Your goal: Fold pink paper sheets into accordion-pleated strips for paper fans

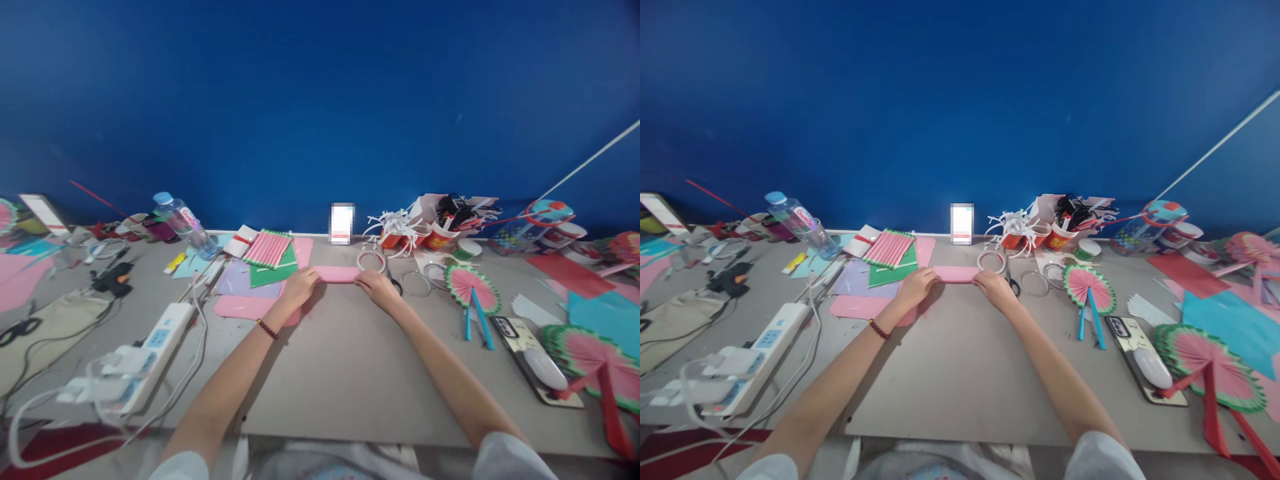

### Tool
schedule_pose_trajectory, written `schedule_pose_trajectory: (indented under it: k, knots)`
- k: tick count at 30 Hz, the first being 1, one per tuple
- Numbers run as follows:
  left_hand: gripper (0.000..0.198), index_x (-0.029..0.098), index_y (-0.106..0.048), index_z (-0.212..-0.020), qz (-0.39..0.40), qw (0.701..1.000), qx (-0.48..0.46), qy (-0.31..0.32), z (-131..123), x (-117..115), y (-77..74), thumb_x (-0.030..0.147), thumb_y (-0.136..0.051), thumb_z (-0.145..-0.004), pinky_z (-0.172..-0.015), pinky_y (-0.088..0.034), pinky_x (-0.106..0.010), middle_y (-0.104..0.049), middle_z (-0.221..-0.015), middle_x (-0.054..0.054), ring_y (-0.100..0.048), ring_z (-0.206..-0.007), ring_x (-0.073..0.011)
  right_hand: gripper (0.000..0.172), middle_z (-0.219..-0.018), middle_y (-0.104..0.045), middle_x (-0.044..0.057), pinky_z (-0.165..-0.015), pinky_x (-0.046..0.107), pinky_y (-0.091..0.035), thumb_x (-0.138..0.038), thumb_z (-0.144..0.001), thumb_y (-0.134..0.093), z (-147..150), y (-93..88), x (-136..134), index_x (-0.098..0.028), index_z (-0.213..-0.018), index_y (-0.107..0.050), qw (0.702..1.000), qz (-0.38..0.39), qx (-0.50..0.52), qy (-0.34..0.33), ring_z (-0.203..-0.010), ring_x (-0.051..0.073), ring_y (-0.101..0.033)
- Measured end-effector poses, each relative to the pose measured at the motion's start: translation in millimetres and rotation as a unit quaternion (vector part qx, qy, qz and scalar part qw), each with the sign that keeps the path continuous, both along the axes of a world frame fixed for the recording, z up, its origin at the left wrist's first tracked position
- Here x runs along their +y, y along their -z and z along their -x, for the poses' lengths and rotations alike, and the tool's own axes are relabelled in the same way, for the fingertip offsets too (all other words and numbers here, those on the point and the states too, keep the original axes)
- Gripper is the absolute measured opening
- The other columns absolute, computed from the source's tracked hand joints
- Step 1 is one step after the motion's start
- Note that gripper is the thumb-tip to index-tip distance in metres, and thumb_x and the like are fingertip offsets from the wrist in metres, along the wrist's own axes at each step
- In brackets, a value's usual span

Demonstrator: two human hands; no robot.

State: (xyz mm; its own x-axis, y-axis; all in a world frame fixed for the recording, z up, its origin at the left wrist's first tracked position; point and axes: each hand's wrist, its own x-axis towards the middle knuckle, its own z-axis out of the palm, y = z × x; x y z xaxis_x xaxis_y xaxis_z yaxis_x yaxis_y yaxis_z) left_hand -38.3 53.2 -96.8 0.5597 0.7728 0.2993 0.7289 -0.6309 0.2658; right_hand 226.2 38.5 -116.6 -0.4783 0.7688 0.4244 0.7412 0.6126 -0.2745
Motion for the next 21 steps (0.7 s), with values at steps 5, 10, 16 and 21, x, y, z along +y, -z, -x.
schedule_pose_trajectory:
  k: [5,10,16,21]
  knots:
    - [0.016,0.018,-0.061,-0.088,0.034,0.996,-0.073,-0.026,1,2,-1.4,0.015,-0.046,-0.09,-0.078,-0.043,-0.03,-0.065,-0.091,-0.005,-0.057,-0.087,-0.0187,0.019,-0.089,-0.069,0.009,-0.077,0.033,-0.049,-0.023,-0.09,-0.047,-1,2.6,4,-0.018,-0.096,-0.065,0.992,0.061,0.098,0.046,-0.084,0.021,-0.063]
    - [0.017,0.018,-0.062,-0.086,0.045,0.994,-0.103,-0.012,1,4,-0.6,0.015,-0.046,-0.09,-0.077,-0.043,-0.029,-0.064,-0.09,-0.004,-0.057,-0.085,-0.0175,0.02,-0.086,-0.07,0.008,-0.074,0.032,-0.05,-0.022,-0.088,-0.048,0,7.8,8,-0.019,-0.09,-0.067,0.988,0.062,0.131,0.059,-0.08,0.02,-0.064]
    - [0.019,0.018,-0.064,-0.087,0.022,0.995,-0.1,0.012,5,8,5.5,0.021,-0.047,-0.091,-0.082,-0.043,-0.031,-0.064,-0.091,-0.005,-0.055,-0.09,-0.0188,0.021,-0.095,-0.071,0.009,-0.084,0.036,-0.05,-0.021,-0.088,-0.048,-1,6.1,6,-0.019,-0.093,-0.069,0.992,0.042,0.112,0.031,-0.09,0.021,-0.065]
    - [0.018,0.019,-0.066,-0.091,0.024,0.994,-0.102,0.033,8,12,9.3,0.024,-0.049,-0.09,-0.083,-0.043,-0.031,-0.062,-0.097,-0.006,-0.054,-0.094,-0.0191,0.022,-0.1,-0.07,0.01,-0.088,0.038,-0.05,-0.023,-0.088,-0.05,-5,7.2,5,-0.02,-0.097,-0.07,0.996,0.025,0.083,0.023,-0.096,0.023,-0.064]
